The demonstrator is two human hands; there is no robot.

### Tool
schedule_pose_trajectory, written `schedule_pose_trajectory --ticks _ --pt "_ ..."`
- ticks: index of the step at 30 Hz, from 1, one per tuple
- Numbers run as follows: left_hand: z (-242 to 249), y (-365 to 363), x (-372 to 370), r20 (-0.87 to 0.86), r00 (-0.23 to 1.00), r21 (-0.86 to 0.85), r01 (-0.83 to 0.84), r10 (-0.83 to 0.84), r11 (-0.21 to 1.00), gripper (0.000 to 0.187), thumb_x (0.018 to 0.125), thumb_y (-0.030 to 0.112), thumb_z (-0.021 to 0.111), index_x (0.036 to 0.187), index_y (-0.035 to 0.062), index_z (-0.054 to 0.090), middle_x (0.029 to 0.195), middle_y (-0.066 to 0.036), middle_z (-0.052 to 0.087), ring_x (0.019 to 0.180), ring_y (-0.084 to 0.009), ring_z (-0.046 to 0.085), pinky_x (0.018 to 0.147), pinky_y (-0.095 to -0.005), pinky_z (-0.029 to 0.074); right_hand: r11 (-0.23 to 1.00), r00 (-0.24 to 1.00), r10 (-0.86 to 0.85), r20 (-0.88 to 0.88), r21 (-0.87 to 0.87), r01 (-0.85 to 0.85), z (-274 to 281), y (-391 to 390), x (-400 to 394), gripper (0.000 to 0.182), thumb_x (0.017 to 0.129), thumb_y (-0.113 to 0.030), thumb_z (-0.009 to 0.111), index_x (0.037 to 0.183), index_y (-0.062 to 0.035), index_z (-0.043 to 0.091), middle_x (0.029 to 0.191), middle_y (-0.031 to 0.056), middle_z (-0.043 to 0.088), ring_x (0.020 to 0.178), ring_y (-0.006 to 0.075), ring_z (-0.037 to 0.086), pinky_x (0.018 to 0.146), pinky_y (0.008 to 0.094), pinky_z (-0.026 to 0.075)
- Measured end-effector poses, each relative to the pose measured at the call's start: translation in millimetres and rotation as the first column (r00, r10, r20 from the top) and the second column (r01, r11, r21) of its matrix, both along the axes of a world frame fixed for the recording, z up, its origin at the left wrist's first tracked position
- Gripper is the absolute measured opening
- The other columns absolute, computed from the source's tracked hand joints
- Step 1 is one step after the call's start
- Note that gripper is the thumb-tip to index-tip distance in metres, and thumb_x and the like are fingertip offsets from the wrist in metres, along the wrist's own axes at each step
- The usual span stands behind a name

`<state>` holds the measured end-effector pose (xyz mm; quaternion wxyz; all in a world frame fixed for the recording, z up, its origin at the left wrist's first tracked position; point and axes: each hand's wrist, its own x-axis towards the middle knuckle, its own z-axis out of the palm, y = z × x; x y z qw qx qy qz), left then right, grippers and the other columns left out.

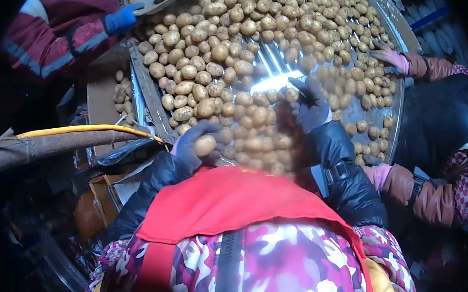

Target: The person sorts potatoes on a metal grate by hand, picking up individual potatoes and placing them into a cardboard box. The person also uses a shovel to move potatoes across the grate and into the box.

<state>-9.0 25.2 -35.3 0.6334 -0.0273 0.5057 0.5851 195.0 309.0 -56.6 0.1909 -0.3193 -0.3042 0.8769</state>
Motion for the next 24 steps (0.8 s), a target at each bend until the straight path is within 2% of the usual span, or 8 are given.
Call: schedule_pose_trajectory --ticks 5,6,8,9,11,19,20,24 --pt "7 2 -5 -0.841 0.508 -0.169 0.082 -0.187 0.982 0.054 0.098 0.042 0.070 0.136 0.0049 0.062 0.109 -0.020 0.073 0.095 -0.0299 0.072 0.082 -0.0403 0.058 0.920 0.947 0.243 -0.208 -0.260 -0.293 -14 -13 -13 0.026 0.100 -0.024 0.068 0.121 -0.0095 0.069 0.088 0.0042 0.067 0.069 0.0136 0.060 0.056 0.0259 0.047" --pt "36 13 -7 -0.900 0.292 -0.293 0.142 -0.323 0.945 0.057 0.096 0.043 0.071 0.139 0.0070 0.060 0.114 -0.021 0.073 0.100 -0.0347 0.072 0.086 -0.0439 0.058 0.991 0.992 0.119 0.048 0.058 -0.121 -15 -23 -21 0.022 0.099 -0.020 0.069 0.117 -0.0073 0.070 0.090 0.0046 0.068 0.079 0.0158 0.065 0.066 0.0286 0.053" --pt "37 24 -8 -0.807 -0.047 -0.585 0.206 -0.589 0.785 0.071 0.090 0.047 0.074 0.150 0.0154 0.052 0.127 -0.026 0.068 0.116 -0.0470 0.066 0.099 -0.0528 0.052 0.445 0.899 0.075 0.432 0.793 -0.417 -46 -19 -20 0.028 0.099 -0.020 0.066 0.121 -0.0037 0.070 0.105 0.0114 0.072 0.095 0.0217 0.069 0.085 0.0348 0.056" --pt "40 32 -2 -0.748 -0.098 -0.659 0.236 -0.657 0.714 0.068 0.092 0.040 0.072 0.152 0.0164 0.050 0.128 -0.024 0.068 0.114 -0.0438 0.068 0.098 -0.0517 0.053 0.601 0.878 0.058 0.475 0.686 -0.411 -35 -32 -26 0.031 0.098 -0.021 0.065 0.123 -0.0032 0.070 0.109 0.0144 0.073 0.099 0.0244 0.070 0.091 0.0363 0.055" --pt "15 46 -4 -0.705 -0.238 -0.710 0.237 -0.668 0.663 0.063 0.094 0.036 0.071 0.151 0.0190 0.051 0.123 -0.022 0.070 0.112 -0.0409 0.069 0.095 -0.0504 0.055 0.330 0.842 -0.030 0.539 0.800 -0.501 -28 -44 -24 0.036 0.097 -0.023 0.067 0.128 -0.0064 0.069 0.118 0.0195 0.072 0.110 0.0319 0.071 0.097 0.0396 0.054" --pt "53 -29 -1 -0.958 0.136 -0.168 0.453 -0.254 0.876 0.054 0.096 0.022 0.077 0.147 0.0126 0.059 0.129 -0.018 0.071 0.119 -0.0282 0.071 0.101 -0.0386 0.055 0.203 0.813 -0.039 0.581 0.801 -0.563 -20 -46 -16 0.040 0.100 -0.027 0.068 0.135 -0.0079 0.065 0.125 0.0206 0.068 0.116 0.0369 0.068 0.102 0.0438 0.053" --pt "44 -55 0 -0.875 0.417 -0.078 0.377 -0.245 0.923 0.055 0.095 0.014 0.078 0.146 0.0075 0.059 0.134 -0.016 0.070 0.122 -0.0216 0.069 0.104 -0.0379 0.054 0.188 0.803 -0.034 0.595 0.793 -0.579 -14 -45 -16 0.040 0.099 -0.026 0.068 0.135 -0.0079 0.065 0.125 0.0205 0.068 0.116 0.0371 0.068 0.101 0.0441 0.053" --pt "64 -136 -45 -0.867 0.355 -0.407 -0.098 -0.350 0.908 0.050 0.094 0.012 0.078 0.140 0.0040 0.063 0.118 -0.011 0.074 0.110 -0.0163 0.069 0.099 -0.0337 0.055 0.112 0.820 -0.039 0.571 0.818 -0.564 -20 -42 -15 0.038 0.100 -0.023 0.067 0.135 -0.0093 0.065 0.124 0.0195 0.068 0.113 0.0382 0.069 0.098 0.0446 0.055"
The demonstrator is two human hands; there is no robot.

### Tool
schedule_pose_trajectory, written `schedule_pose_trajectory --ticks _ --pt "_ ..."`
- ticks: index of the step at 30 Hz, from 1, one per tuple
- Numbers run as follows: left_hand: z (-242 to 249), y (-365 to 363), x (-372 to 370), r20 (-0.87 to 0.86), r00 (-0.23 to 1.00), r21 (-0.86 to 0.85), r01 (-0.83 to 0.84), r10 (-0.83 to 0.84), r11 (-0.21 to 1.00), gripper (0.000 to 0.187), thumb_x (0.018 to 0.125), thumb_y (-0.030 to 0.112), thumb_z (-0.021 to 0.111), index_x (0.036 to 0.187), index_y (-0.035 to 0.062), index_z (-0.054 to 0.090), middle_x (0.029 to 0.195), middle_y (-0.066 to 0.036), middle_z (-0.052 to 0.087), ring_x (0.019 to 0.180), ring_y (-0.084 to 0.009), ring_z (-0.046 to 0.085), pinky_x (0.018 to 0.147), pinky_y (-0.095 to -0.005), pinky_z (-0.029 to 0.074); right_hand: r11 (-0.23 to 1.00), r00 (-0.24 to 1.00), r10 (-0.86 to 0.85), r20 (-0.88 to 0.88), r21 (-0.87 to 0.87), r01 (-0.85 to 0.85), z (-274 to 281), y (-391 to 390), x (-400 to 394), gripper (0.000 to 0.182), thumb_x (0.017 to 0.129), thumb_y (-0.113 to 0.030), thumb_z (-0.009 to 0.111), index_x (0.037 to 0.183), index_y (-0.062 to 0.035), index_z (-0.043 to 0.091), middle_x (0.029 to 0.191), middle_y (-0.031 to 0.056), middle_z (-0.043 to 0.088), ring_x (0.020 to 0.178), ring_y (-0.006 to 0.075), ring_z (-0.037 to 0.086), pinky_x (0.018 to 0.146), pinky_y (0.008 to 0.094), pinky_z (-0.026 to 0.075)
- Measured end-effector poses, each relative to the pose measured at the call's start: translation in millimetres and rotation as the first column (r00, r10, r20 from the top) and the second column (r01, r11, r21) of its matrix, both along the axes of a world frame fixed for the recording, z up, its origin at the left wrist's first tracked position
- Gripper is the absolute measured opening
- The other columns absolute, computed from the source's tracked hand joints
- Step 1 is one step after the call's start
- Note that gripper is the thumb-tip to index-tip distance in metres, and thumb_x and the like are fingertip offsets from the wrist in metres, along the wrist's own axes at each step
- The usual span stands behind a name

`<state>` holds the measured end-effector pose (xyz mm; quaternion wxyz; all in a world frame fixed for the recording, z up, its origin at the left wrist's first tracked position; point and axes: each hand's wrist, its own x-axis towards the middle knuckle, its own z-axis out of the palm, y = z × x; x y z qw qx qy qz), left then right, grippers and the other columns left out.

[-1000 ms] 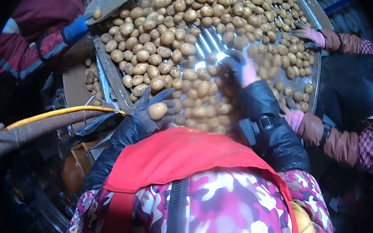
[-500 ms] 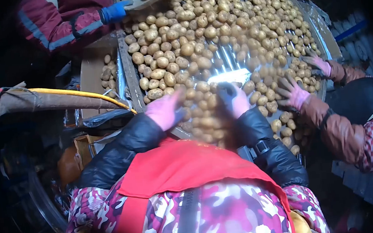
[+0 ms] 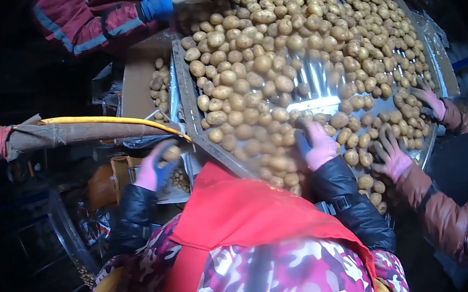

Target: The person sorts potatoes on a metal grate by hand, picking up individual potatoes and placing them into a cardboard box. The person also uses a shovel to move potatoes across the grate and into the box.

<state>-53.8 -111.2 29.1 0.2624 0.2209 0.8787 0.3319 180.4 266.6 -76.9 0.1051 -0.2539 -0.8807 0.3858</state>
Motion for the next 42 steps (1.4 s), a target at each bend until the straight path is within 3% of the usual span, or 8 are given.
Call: schedule_pose_trajectory --ticks 2,5,10,15,21,25,37,42 --pt "-23 -49 -66 -0.048 0.953 -0.220 -0.302 0.299 0.928 0.058 0.093 0.027 0.082 0.143 0.0056 0.060 0.129 -0.014 0.072 0.120 -0.0205 0.067 0.107 -0.0341 0.050 0.999 0.999 0.014 -0.029 0.047 -0.012 -2 -1 -1 0.036 0.100 -0.023 0.066 0.134 -0.0106 0.064 0.124 0.0186 0.069 0.112 0.0384 0.069 0.096 0.0449 0.055" --pt "-86 -110 -146 0.129 0.950 0.346 -0.312 0.285 0.885 0.044 0.096 0.024 0.077 0.134 0.0047 0.065 0.118 -0.014 0.074 0.111 -0.0246 0.070 0.102 -0.0367 0.054 1.000 1.000 0.006 0.005 0.012 -0.006 12 -3 -5 0.035 0.100 -0.024 0.066 0.133 -0.0110 0.065 0.123 0.0178 0.069 0.111 0.0380 0.069 0.095 0.0454 0.055" --pt "-27 -31 -94 -0.116 0.993 -0.198 -0.011 -0.012 0.980 0.028 0.103 0.018 0.066 0.125 0.0020 0.070 0.118 -0.012 0.074 0.108 -0.0209 0.070 0.095 -0.0362 0.057 0.993 0.991 -0.088 -0.102 -0.083 0.079 -3 5 -2 0.033 0.102 -0.021 0.066 0.132 -0.0085 0.068 0.120 0.0154 0.071 0.106 0.0301 0.071 0.091 0.0392 0.056" --pt "8 61 7 0.671 0.730 0.016 0.162 -0.131 0.987 0.044 0.108 0.023 0.060 0.144 -0.0017 0.055 0.111 -0.011 0.072 0.094 -0.0141 0.071 0.081 -0.0274 0.060 0.823 0.873 -0.458 -0.168 -0.452 0.345 -3 16 -22 0.039 0.104 -0.018 0.062 0.139 -0.0029 0.063 0.108 0.0148 0.073 0.097 0.0209 0.068 0.089 0.0346 0.055" --pt "-50 161 23 0.934 0.186 0.356 -0.418 -0.305 0.836 0.060 0.109 0.032 0.055 0.160 0.0067 0.037 0.142 -0.013 0.057 0.118 -0.0179 0.066 0.093 -0.0351 0.059 0.936 0.879 0.352 -0.322 0.149 -0.320 58 -28 -68 0.050 0.095 -0.019 0.070 0.142 -0.0079 0.057 0.130 0.0211 0.065 0.113 0.0392 0.067 0.096 0.0446 0.056" --pt "-49 171 17 0.628 0.743 0.393 -0.046 -0.232 0.918 0.035 0.109 0.025 0.055 0.131 -0.0013 0.062 0.099 -0.006 0.069 0.075 -0.0102 0.060 0.064 -0.0247 0.050 0.945 0.921 0.301 -0.248 0.207 -0.253 46 2 -92 0.053 0.089 -0.028 0.075 0.134 -0.0043 0.059 0.136 0.0243 0.059 0.117 0.0446 0.062 0.098 0.0517 0.053" --pt "-77 165 -4 0.939 0.331 0.187 -0.277 -0.090 0.942 0.038 0.103 0.022 0.062 0.132 -0.0031 0.061 0.103 -0.008 0.069 0.082 -0.0152 0.067 0.074 -0.0293 0.057 0.861 0.984 -0.165 0.073 0.497 0.108 37 247 -188 0.066 0.093 -0.063 0.066 0.139 -0.0141 0.066 0.145 0.0209 0.059 0.141 0.0416 0.050 0.116 0.0535 0.041" --pt "-29 225 -18 0.824 0.533 0.205 0.033 -0.191 0.978 0.032 0.100 0.016 0.062 0.123 -0.0064 0.066 0.103 -0.012 0.071 0.087 -0.0174 0.070 0.078 -0.0297 0.058 0.808 0.950 -0.152 0.274 0.588 -0.040 29 208 -132 0.067 0.087 -0.069 0.066 0.123 -0.0123 0.073 0.120 0.0178 0.069 0.115 0.0392 0.064 0.106 0.0553 0.045"
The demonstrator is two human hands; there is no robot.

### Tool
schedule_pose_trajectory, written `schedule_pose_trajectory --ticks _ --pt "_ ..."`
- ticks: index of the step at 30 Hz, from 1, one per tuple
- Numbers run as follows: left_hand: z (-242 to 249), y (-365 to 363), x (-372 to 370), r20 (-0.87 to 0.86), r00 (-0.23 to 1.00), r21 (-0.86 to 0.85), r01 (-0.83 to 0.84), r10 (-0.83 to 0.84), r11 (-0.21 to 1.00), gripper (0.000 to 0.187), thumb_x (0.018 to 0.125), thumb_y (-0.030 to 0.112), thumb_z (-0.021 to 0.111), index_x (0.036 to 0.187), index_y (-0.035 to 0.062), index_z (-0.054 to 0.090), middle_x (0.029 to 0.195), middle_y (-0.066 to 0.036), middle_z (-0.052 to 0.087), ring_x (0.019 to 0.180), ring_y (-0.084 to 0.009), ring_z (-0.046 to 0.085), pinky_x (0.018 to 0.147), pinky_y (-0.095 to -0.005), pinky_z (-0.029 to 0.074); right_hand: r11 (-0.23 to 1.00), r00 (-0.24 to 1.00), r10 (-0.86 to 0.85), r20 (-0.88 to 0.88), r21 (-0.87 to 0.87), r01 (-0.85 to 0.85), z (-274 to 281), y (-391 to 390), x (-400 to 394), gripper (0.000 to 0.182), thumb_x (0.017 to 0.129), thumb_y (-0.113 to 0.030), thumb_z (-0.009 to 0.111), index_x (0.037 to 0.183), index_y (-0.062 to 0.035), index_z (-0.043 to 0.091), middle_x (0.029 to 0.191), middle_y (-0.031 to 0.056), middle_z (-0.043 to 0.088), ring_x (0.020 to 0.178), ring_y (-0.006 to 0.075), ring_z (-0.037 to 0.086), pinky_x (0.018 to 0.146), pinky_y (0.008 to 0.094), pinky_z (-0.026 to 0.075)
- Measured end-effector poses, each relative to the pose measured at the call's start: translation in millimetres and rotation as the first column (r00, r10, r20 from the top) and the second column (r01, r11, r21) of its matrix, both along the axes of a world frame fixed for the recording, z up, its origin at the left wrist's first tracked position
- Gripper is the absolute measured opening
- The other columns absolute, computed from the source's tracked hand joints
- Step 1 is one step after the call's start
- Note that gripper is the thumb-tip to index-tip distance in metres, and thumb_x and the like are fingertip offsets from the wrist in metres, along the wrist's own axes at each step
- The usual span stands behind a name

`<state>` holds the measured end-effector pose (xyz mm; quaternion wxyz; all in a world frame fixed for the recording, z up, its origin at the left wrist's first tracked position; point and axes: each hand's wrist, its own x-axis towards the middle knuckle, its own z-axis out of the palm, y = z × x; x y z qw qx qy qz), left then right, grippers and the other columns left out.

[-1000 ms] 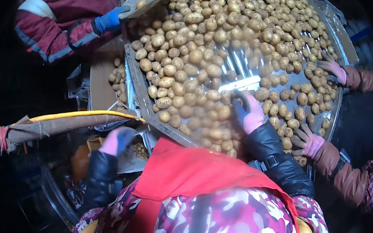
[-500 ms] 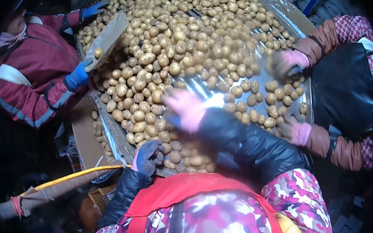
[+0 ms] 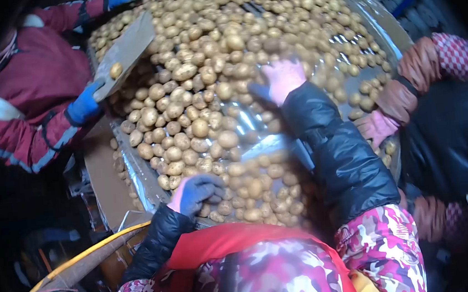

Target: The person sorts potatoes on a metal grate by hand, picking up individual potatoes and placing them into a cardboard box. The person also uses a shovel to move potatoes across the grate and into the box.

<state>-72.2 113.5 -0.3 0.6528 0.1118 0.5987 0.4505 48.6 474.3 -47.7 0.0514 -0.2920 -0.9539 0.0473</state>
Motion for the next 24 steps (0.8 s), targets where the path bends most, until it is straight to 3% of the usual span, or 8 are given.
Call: schedule_pose_trajectory --ticks 7,10,12,13,15,17,19,24 --pt "-27 23 -2 -0.014 0.982 0.196 -0.184 0.190 0.963 0.035 0.103 0.012 0.061 0.132 -0.0071 0.063 0.109 -0.011 0.073 0.088 -0.0133 0.068 0.079 -0.0265 0.057 0.963 0.984 -0.024 -0.177 -0.268 -0.025 11 -108 138 0.068 0.081 -0.045 0.081 0.143 -0.0230 0.063 0.153 0.0238 0.048 0.135 0.0415 0.052 0.114 0.0613 0.038" --pt "-24 3 10 -0.375 0.915 0.058 -0.135 0.147 0.989 0.029 0.100 0.010 0.065 0.126 -0.0034 0.069 0.105 -0.012 0.076 0.087 -0.0180 0.071 0.079 -0.0296 0.058 0.948 0.989 -0.144 -0.036 -0.291 0.128 17 -134 188 0.060 0.083 -0.040 0.081 0.137 -0.0168 0.067 0.149 0.0218 0.054 0.129 0.0430 0.057 0.109 0.0541 0.046" --pt "-40 -25 4 -0.821 0.562 0.202 0.120 0.101 0.972 0.024 0.099 0.008 0.067 0.121 -0.0006 0.072 0.104 -0.015 0.076 0.089 -0.0239 0.073 0.081 -0.0333 0.058 0.901 0.969 -0.244 -0.033 -0.377 0.214 9 -127 220 0.046 0.087 -0.040 0.078 0.121 -0.0096 0.076 0.124 0.0196 0.070 0.109 0.0399 0.069 0.095 0.0460 0.055" --pt "-43 -37 1 -0.944 0.305 0.210 0.267 0.125 0.941 0.022 0.098 0.008 0.068 0.118 0.0008 0.074 0.104 -0.016 0.076 0.090 -0.0269 0.074 0.082 -0.0352 0.059 0.829 0.947 -0.293 0.131 -0.458 0.320 31 -117 213 0.036 0.089 -0.038 0.078 0.107 -0.0072 0.079 0.102 0.0189 0.074 0.095 0.0376 0.072 0.085 0.0446 0.057" --pt "-49 -56 2 -0.939 0.314 0.218 0.237 0.138 0.947 0.022 0.094 0.006 0.072 0.116 0.0035 0.075 0.103 -0.019 0.075 0.095 -0.0338 0.074 0.086 -0.0400 0.058 0.896 0.940 -0.308 0.146 -0.289 0.338 39 -93 200 0.032 0.089 -0.036 0.078 0.095 -0.0048 0.078 0.090 0.0190 0.073 0.088 0.0380 0.071 0.079 0.0459 0.056" --pt "-66 -71 3 -0.945 0.291 0.212 0.192 0.151 0.958 0.024 0.093 0.004 0.073 0.117 0.0038 0.075 0.104 -0.018 0.074 0.095 -0.0336 0.074 0.086 -0.0403 0.058 0.933 0.935 -0.270 -0.228 -0.300 0.197 53 -68 157 0.035 0.088 -0.045 0.077 0.095 -0.0104 0.077 0.084 0.0159 0.071 0.081 0.0388 0.069 0.075 0.0498 0.055" --pt "-68 -68 1 -0.944 0.280 0.244 0.242 0.174 0.939 0.029 0.090 0.003 0.074 0.119 0.0066 0.074 0.103 -0.017 0.073 0.093 -0.0335 0.073 0.083 -0.0411 0.059 0.998 0.909 -0.058 -0.412 -0.059 0.037 46 -38 93 0.038 0.089 -0.044 0.076 0.106 -0.0109 0.075 0.094 0.0156 0.071 0.092 0.0386 0.069 0.082 0.0498 0.055" --pt "-57 -65 3 -0.947 0.306 0.174 0.237 0.097 0.956 0.033 0.089 0.008 0.075 0.122 0.0073 0.073 0.104 -0.017 0.072 0.093 -0.0363 0.072 0.083 -0.0428 0.059 0.973 0.945 0.200 -0.258 -0.061 -0.223 42 13 -90 0.061 0.090 -0.052 0.072 0.139 -0.0170 0.063 0.136 0.0149 0.062 0.129 0.0385 0.057 0.109 0.0555 0.044"
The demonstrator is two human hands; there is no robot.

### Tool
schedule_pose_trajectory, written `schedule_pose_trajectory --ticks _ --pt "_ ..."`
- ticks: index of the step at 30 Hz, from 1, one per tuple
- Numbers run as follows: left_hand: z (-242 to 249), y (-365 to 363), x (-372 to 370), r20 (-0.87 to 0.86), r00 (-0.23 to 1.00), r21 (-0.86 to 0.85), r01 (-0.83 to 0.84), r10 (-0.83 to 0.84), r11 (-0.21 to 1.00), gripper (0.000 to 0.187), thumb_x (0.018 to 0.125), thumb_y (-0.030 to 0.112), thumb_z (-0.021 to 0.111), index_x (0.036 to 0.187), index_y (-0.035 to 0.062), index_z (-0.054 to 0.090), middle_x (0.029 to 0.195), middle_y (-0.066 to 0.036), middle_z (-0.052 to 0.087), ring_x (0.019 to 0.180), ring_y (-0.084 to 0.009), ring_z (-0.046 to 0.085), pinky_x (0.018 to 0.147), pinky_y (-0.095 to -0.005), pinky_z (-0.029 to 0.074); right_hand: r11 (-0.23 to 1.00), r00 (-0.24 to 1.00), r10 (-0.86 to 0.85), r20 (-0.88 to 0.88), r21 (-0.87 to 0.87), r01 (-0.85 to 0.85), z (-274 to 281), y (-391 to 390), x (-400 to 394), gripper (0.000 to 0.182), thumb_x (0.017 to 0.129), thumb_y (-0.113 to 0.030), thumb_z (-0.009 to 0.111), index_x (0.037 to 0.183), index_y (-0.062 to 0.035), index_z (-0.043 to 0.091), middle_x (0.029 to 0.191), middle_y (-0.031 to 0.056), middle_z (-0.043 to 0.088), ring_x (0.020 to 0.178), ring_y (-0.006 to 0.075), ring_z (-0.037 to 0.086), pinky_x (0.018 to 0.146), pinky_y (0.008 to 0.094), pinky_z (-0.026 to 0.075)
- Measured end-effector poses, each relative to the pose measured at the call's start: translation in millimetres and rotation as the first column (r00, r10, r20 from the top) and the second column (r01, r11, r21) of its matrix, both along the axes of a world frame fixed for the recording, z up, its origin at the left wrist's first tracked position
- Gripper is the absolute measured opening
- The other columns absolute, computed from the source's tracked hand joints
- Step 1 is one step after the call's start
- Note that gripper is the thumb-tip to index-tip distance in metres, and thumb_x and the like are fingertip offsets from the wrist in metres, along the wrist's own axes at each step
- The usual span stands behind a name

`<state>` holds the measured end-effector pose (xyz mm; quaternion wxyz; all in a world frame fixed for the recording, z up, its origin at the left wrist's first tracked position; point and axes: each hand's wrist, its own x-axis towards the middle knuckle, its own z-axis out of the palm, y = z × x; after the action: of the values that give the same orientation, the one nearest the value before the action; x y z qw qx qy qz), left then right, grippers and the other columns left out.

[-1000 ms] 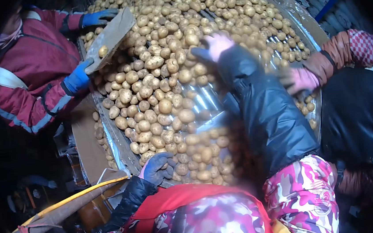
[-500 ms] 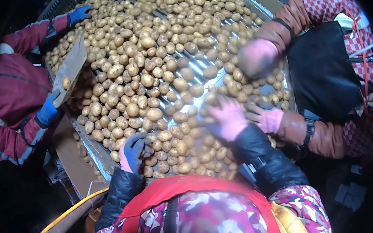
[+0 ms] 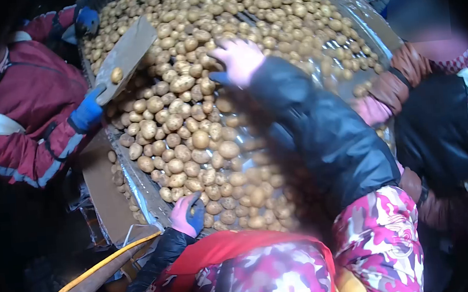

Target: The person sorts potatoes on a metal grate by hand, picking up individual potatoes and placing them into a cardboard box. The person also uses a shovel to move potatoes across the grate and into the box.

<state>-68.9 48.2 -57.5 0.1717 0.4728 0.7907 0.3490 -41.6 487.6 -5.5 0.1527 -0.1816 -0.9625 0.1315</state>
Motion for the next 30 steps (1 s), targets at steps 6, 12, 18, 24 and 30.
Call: schedule_pose_trajectory --ticks 6,12,18,24,30 --pt "6 2 -1 -0.010 1.000 -0.039 -0.008 0.008 0.999 0.035 0.090 0.011 0.075 0.125 0.0090 0.072 0.105 -0.016 0.071 0.094 -0.0374 0.071 0.082 -0.0450 0.058 1.000 0.986 -0.024 0.166 0.010 0.023 -35 -52 -77 0.067 0.093 -0.061 0.065 0.146 -0.0201 0.061 0.144 0.0157 0.060 0.143 0.0380 0.047 0.120 0.0574 0.033" --pt "5 4 1 0.036 0.998 -0.047 -0.045 0.047 0.998 0.031 0.091 0.013 0.075 0.122 0.0111 0.073 0.102 -0.016 0.072 0.096 -0.0381 0.072 0.082 -0.0447 0.058 0.978 0.976 0.201 0.087 -0.075 -0.195 -35 -85 54 0.048 0.089 -0.049 0.072 0.123 -0.0146 0.070 0.131 0.0153 0.066 0.128 0.0371 0.059 0.113 0.0608 0.036" --pt "18 -12 -9 0.018 1.000 0.039 0.004 -0.005 0.999 0.027 0.093 0.007 0.073 0.120 0.0040 0.073 0.109 -0.018 0.073 0.098 -0.0336 0.073 0.087 -0.0390 0.058 0.996 0.941 -0.082 0.329 -0.019 0.093 -7 -109 182 0.044 0.088 -0.046 0.074 0.122 -0.0187 0.073 0.143 0.0114 0.060 0.134 0.0350 0.055 0.119 0.0636 0.028" --pt "3 -30 -8 -0.102 0.990 0.129 -0.082 0.096 0.988 0.023 0.089 0.007 0.076 0.112 0.0057 0.074 0.103 -0.017 0.073 0.091 -0.0349 0.074 0.081 -0.0394 0.060 0.990 0.990 -0.140 -0.011 0.022 0.141 7 -145 157 0.039 0.089 -0.034 0.073 0.120 -0.0099 0.070 0.130 0.0195 0.063 0.118 0.0388 0.060 0.099 0.0554 0.045" --pt "-11 -47 -26 -0.027 0.995 0.167 0.095 -0.092 0.981 0.011 0.088 0.009 0.075 0.097 0.0039 0.072 0.089 -0.015 0.069 0.080 -0.0351 0.070 0.072 -0.0407 0.057 0.841 0.840 0.537 -0.074 -0.031 -0.540 -69 -294 43 0.047 0.087 -0.025 0.065 0.132 -0.0122 0.063 0.144 0.0117 0.059 0.141 0.0323 0.049 0.120 0.0608 0.031"
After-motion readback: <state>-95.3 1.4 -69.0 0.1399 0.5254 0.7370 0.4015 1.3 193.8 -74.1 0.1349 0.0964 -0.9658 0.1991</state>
